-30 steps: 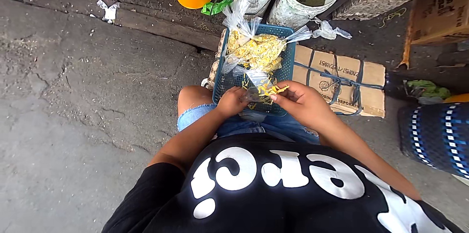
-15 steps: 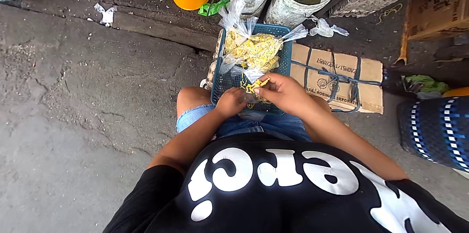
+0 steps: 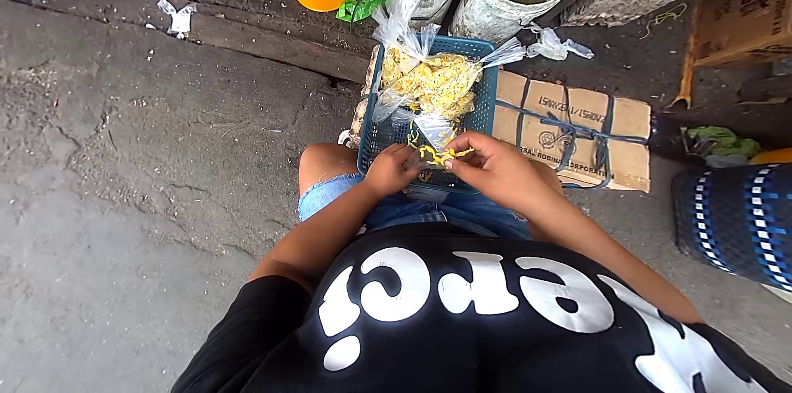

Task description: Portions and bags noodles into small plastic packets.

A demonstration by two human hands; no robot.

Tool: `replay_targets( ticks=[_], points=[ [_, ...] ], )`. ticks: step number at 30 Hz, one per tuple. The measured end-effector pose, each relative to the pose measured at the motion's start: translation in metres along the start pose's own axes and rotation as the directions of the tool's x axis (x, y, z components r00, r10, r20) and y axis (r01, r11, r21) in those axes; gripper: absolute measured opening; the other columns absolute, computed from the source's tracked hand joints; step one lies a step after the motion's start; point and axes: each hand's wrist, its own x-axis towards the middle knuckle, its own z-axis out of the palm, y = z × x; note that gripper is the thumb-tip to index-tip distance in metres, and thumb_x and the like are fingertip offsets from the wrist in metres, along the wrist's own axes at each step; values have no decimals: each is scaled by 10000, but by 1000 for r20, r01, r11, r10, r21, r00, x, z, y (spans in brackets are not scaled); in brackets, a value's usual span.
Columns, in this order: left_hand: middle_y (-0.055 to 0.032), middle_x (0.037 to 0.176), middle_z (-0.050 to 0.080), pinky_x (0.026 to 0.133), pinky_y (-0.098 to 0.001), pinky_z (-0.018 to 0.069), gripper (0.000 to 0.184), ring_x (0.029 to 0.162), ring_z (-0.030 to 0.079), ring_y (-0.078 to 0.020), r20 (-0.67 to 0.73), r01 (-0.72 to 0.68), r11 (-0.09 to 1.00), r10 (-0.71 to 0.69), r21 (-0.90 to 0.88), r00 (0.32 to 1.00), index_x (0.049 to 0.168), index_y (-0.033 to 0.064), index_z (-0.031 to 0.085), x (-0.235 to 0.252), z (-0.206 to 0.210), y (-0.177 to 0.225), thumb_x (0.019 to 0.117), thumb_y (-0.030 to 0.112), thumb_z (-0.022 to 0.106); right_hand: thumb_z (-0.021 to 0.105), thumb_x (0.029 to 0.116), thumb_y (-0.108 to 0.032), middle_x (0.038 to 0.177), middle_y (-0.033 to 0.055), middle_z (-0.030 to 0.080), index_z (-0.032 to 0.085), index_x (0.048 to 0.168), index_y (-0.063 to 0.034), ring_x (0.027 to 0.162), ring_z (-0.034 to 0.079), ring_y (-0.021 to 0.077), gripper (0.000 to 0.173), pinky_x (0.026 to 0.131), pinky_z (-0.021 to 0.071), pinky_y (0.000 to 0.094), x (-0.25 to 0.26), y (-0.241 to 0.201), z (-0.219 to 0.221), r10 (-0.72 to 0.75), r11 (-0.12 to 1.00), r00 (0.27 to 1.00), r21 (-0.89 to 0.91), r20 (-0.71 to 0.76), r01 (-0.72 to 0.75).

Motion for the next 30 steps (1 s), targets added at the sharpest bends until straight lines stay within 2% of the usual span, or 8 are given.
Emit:
replay_targets(
  ticks=[7,11,14,16,18,21,26,30],
  points=[
    [-174,915,709,859,-462,568,193,916,699,-304,2,-23,1000,23,10,1000,936,-46,722,0,-1,1,839,118,751,690,958,-84,1187,98,633,696,1201,-96,824,667,121,243,745,597,307,3,-8,2,-79,992,997,-94,15,80],
    [-171,903,706,850,-464,568,176,904,698,-301,-15,-26,1000,26,0,1000,925,-51,718,-1,0,0,834,99,735,721,935,-181,1162,84,656,725,1154,-105,858,664,117,232,728,590,292,2,1,5,-247,957,969,-158,-13,242],
    [-173,900,705,847,-473,571,169,904,699,-306,-11,-19,1000,19,5,1000,908,-47,712,-1,-1,1,838,105,736,778,892,-333,1332,154,613,741,1161,-119,1220,580,349,346,969,517,531,7,16,12,-362,839,931,-417,52,349],
    [-183,940,708,870,-481,568,231,936,697,-314,-1,3,1000,-3,0,1000,937,-51,712,-1,-2,3,849,157,759,744,934,-251,1357,174,614,773,1047,-109,1297,538,410,184,1029,471,593,13,22,19,-350,798,932,-489,98,351],
    [-204,1050,713,943,-482,552,336,1030,691,-327,12,17,1000,-17,-15,1000,1028,-62,719,0,-3,4,840,206,792,674,970,-208,1304,137,658,785,956,-101,1265,580,353,155,1027,497,531,13,21,21,-407,807,910,-437,79,398],
    [-212,1122,710,990,-502,528,311,1093,677,-342,30,24,1000,-23,-15,999,1057,-58,727,0,-2,3,830,147,782,662,980,-270,1337,105,638,776,1077,-115,1249,596,256,216,1028,520,440,11,8,5,-468,857,884,-238,13,457],
    [-212,1143,717,1029,-521,503,262,1133,672,-355,147,78,996,-82,32,986,1059,-48,738,2,-6,5,915,171,721,605,1030,-249,1298,176,629,694,1212,-35,1094,656,254,294,879,570,408,51,26,-37,-195,978,959,-121,-206,173],
    [-191,1134,725,1029,-485,514,274,1129,679,-324,148,63,996,-72,63,986,1064,-39,738,3,-2,2,910,187,727,586,1044,-171,1193,249,685,685,1214,18,1134,660,401,273,1017,490,608,97,89,-21,164,951,985,-257,-49,-171]
  ],
)
